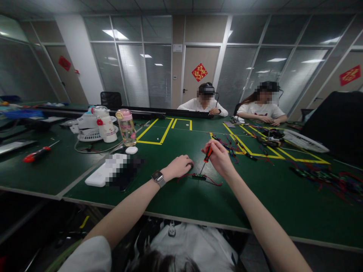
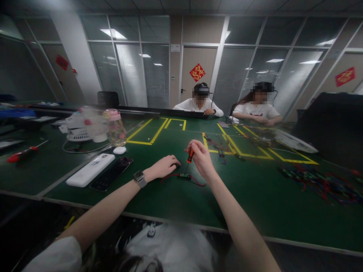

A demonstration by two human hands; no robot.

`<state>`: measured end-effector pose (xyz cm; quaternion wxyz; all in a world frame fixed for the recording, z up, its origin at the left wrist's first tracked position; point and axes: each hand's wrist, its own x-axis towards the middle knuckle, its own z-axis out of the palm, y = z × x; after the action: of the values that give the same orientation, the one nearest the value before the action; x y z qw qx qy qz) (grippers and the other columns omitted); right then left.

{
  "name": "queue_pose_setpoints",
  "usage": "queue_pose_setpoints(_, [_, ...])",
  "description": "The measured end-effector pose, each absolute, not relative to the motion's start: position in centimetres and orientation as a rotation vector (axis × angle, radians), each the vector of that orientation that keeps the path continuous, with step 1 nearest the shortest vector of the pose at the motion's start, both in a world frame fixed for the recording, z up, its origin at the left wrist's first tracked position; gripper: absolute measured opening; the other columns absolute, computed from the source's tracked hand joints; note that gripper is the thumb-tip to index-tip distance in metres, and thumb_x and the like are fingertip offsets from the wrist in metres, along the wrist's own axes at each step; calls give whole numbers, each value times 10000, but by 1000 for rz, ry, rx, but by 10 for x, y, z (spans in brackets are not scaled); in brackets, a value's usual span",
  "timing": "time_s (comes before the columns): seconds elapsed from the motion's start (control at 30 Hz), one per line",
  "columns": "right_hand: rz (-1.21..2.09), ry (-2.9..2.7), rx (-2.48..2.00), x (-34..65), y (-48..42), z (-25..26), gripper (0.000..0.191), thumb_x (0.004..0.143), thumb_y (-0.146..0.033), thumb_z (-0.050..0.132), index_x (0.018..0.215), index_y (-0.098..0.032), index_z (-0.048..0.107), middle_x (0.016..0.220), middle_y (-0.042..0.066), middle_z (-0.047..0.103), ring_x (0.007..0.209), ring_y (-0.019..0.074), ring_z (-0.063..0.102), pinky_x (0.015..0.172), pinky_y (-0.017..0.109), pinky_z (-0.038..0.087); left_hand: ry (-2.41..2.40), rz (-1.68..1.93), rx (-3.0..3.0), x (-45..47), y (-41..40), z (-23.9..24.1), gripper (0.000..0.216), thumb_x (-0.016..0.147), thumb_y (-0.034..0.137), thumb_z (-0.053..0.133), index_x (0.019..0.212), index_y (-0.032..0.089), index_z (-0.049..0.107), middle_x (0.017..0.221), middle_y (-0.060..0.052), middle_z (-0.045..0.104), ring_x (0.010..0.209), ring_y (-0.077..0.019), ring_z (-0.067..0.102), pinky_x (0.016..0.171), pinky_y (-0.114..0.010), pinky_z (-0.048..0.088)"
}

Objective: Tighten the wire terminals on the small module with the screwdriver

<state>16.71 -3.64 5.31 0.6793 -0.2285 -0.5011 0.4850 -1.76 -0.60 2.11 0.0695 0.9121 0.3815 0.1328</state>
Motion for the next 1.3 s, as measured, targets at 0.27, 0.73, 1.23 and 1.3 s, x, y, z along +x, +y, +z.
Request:
queue_pose_setpoints(0.27, [1093,-1189,-492,167,-39,55,244,783,-429,722,971,-282,669,757,-15,629,699,143,569,753,314,499,761,507,2708,-7,-15,14,249,881,376,633,1029,203,733,1075,-66,642,1021,-212,570,945,-315,435])
queue_pose_setpoints(0.73, [1034,-1184,-544,170,-37,53,211,789,-448,712,903,-273,682,809,-1,613,755,154,578,824,333,513,801,538,2689,-1,-15,6,196,873,355,665,940,178,715,946,-49,618,895,-182,588,794,-262,453])
queue_pose_setpoints(1.23, [1086,-1192,-543,171,-35,54,268,762,-472,732,921,-263,678,807,4,654,749,157,609,812,331,528,787,523,2727,1,-14,3,179,883,317,635,982,187,708,945,-47,622,885,-182,608,800,-264,466])
queue_pose_setpoints(1.3, [1082,-1177,-523,171,-35,54,250,777,-471,718,907,-266,660,792,-2,645,735,153,600,791,325,534,785,519,2725,1,-16,6,158,868,279,634,967,180,706,945,-47,622,881,-181,608,802,-262,468])
